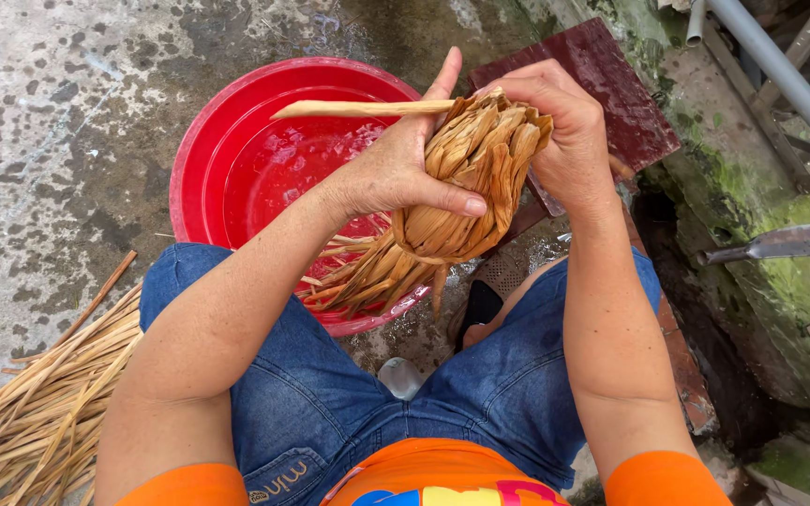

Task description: The person sits on a concrete floor and repeatedly dips bundles of dried plant strips into a red basin of water, then wrings them out and places them on a wooden board. The person also ties a bundle of strips together with a thin strip and sets it aside.

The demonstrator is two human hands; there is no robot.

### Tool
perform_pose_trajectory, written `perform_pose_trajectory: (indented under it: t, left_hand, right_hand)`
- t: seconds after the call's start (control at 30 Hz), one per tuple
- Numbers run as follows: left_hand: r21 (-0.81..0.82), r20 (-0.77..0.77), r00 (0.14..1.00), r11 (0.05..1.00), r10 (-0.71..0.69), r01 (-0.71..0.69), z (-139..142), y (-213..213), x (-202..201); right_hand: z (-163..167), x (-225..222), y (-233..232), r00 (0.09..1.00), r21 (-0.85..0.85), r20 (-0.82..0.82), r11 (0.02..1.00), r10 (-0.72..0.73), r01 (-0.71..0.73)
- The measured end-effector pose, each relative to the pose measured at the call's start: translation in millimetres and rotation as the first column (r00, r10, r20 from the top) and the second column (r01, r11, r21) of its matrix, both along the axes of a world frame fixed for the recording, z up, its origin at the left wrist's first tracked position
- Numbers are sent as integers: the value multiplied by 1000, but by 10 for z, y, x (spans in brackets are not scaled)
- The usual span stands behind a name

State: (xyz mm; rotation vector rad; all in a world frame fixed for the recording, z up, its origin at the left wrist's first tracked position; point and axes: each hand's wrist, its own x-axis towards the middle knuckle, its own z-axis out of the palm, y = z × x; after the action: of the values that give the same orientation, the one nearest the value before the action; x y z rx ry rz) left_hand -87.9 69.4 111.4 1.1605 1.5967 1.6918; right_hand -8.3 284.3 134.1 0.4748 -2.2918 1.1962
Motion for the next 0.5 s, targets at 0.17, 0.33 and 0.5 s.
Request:
perform_pose_trajectory:
  t: [0.17, 0.33, 0.5]
  left_hand:
    - [173, -168, 986, 984, -9, 39, 43, 17, 48]
    - [77, -48, 998, 997, 36, -32, -7, 3, 11]
    - [17, -143, 969, 979, 202, -202, -53, -8, -49]
  right_hand:
    - [136, 43, 49, 1000, 103, 20, 995, -23, 21]
    - [356, 303, 190, 948, 95, 265, 983, -175, 154]
    - [650, 713, 170, 931, 272, 302, 955, -205, 122]
